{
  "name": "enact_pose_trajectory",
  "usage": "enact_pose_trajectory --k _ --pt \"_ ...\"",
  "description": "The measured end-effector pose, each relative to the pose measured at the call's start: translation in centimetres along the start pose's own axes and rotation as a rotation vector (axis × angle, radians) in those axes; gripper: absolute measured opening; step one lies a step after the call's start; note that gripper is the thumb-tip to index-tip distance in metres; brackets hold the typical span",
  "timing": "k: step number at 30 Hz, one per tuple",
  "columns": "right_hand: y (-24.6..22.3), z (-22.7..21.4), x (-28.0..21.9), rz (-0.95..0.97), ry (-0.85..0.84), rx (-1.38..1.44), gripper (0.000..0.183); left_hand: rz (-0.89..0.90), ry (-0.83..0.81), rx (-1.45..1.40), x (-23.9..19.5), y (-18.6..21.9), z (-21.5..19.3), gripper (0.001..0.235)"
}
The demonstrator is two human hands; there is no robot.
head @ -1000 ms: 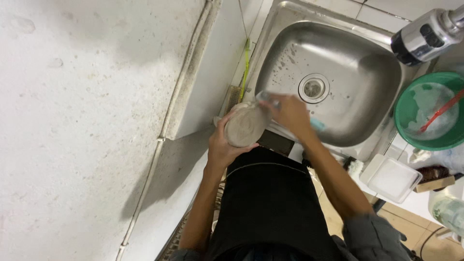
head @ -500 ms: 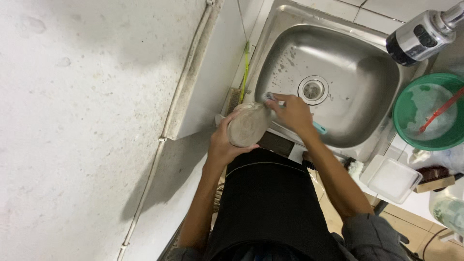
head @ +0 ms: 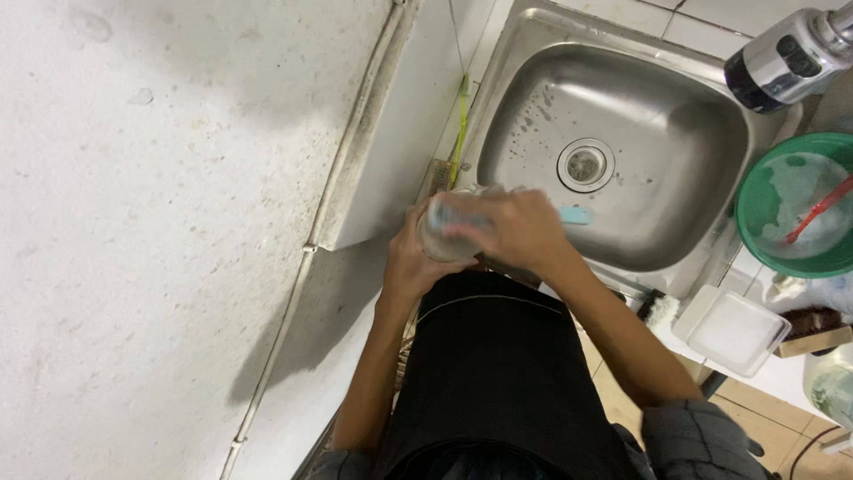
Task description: The person scrubs a cylindrical container with a brush and rinses it under running water in a kitchen sink. The person repeatedly scrubs the container's exterior and interior, rinses it, and continues scrubbing until the end of the clip.
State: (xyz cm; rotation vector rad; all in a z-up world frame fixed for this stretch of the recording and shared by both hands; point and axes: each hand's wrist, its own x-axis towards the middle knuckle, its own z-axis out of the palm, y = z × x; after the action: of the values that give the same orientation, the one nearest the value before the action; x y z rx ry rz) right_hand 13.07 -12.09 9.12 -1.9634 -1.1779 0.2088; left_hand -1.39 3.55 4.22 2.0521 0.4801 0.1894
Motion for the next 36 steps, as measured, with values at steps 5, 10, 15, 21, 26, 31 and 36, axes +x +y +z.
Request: enact_pose_trajectory --k 5,10,15,21,26,31,36 --pt "-1.5 0.8 -0.5 -0.198 0.037 -0.115 0.033 -0.009 -0.002 -0.098 0.4 0.7 -0.8 0.110" --pt "4.6 3.8 -1.9 -0.207 0.108 -0.256 0.029 0.039 0.010 -0.048 -0.2 -1.6 -0.2 0.121" --pt "10.4 9.4 -4.8 -0.218 0.119 -0.089 0.042 0.060 0.043 0.045 -0.2 -2.1 0.0 0.123" --pt "8.7 6.6 -2.9 0.048 0.215 0.036 0.031 0.028 0.015 -0.024 -0.3 0.1 -0.7 0.128" --pt "11.3 8.5 -7.7 -0.032 0.019 0.083 0.039 -0.038 0.041 -0.035 -0.7 -2.5 -0.5 0.131" --pt "5.9 6.7 -4.3 0.412 0.059 0.123 0.051 -0.035 0.064 -0.006 -0.9 -1.6 -0.7 0.126" --pt "11.3 9.2 -9.3 0.402 0.008 0.108 0.045 -0.066 0.125 -0.057 -0.9 -1.5 -0.1 0.132"
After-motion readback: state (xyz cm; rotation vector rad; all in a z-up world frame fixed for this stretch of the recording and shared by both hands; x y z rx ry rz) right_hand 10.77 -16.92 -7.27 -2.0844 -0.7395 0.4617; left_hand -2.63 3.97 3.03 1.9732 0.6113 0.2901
